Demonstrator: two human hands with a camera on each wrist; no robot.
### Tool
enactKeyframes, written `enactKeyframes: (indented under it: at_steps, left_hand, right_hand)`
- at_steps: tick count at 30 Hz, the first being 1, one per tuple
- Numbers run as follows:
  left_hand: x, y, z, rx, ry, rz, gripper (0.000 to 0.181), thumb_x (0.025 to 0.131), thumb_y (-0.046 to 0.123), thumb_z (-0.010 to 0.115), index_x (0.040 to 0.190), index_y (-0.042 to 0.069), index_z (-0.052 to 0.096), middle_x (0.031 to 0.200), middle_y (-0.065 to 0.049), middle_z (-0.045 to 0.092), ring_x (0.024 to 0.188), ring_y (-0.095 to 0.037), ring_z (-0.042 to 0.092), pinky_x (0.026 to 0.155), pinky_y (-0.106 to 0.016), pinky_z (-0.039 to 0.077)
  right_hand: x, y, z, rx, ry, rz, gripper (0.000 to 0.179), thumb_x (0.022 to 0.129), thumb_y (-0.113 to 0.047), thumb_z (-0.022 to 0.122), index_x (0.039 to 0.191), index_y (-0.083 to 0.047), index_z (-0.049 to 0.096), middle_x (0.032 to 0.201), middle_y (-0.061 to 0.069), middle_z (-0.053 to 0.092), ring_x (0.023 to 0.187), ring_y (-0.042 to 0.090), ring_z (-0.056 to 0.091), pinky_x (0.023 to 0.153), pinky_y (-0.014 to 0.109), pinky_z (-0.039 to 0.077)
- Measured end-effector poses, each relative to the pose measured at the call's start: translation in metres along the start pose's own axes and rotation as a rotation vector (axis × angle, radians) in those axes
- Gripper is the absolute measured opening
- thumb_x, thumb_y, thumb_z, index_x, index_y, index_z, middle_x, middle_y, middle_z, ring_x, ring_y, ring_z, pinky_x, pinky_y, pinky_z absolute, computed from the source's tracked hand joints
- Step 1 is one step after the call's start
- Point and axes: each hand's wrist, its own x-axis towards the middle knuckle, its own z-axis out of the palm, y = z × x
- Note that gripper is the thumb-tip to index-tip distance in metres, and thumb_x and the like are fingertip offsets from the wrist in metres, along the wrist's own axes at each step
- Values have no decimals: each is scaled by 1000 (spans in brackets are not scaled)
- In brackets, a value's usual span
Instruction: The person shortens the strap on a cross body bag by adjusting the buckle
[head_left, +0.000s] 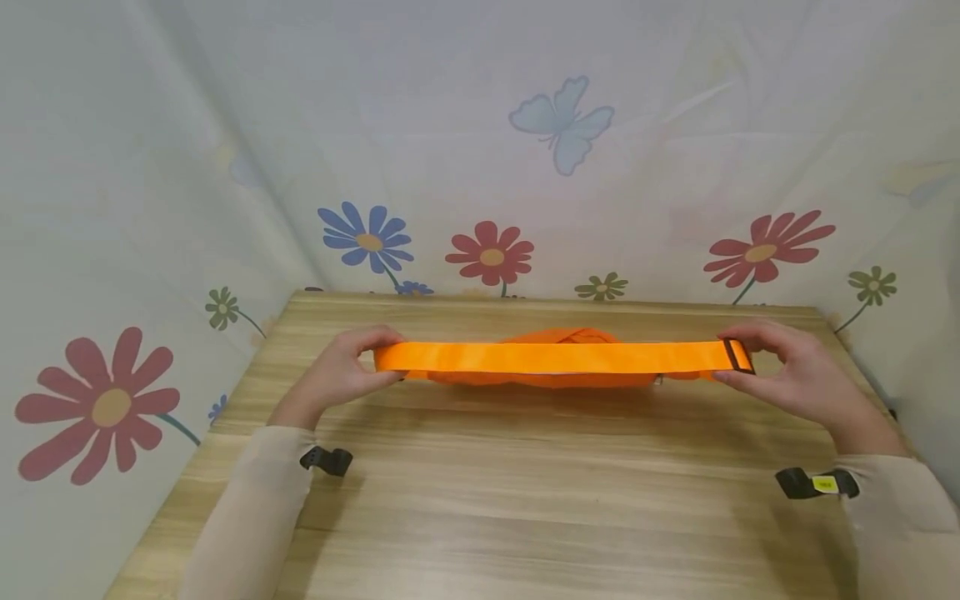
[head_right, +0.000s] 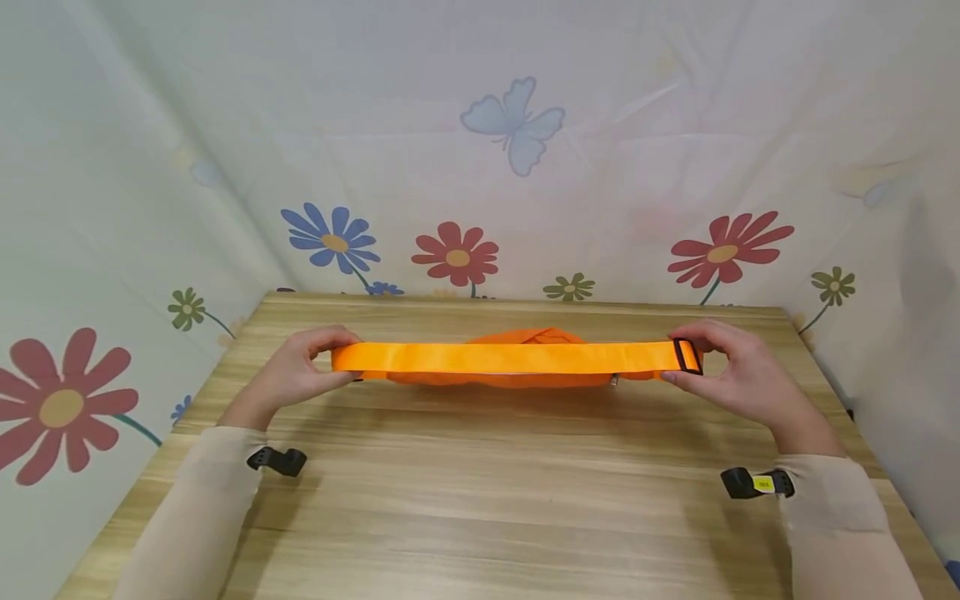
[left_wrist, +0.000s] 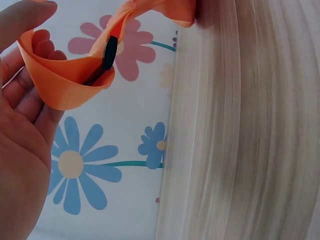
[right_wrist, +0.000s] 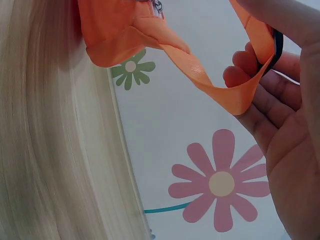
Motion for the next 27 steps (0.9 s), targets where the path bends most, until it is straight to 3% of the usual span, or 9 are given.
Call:
enactKeyframes:
  at_steps: [5, 12, 20, 27]
  left_hand:
    - [-2, -4, -1, -23, -15, -9, 37, 86, 11, 91, 121, 13, 77, 115, -3, 77, 104, -23, 64, 112, -62, 52]
    - [-2, -6, -5, -17, -63, -72, 43, 88, 20, 92, 128, 17, 76, 125, -3, 75, 113, -25, 64, 117, -67, 46]
    - [-3, -4, -6, -25, -76, -117, 48, 88, 25, 92, 132, 19, 75, 133, -4, 74, 121, -29, 64, 120, -68, 44]
    - [-6, -9, -3, -16, -86, -119, 49, 88, 25, 93, 133, 19, 75, 134, -4, 74, 123, -29, 65, 119, -66, 46]
  right_hand:
    - [-1, 1, 0, 57, 7, 15, 57, 75, 4, 94, 128, -4, 73, 117, -30, 62, 101, -11, 56, 98, -3, 36]
    - [-4, 4, 0, 135, 24, 33, 58, 77, 10, 90, 132, 1, 71, 121, -27, 65, 107, -9, 56, 100, -3, 36]
    - [-7, 5, -2, 125, 18, 84, 58, 80, 7, 90, 134, 1, 70, 122, -32, 62, 109, -11, 54, 98, -5, 34]
    - [-10, 4, -3, 88, 0, 142, 58, 83, -1, 91, 137, -4, 70, 122, -38, 58, 110, -14, 51, 96, -6, 31]
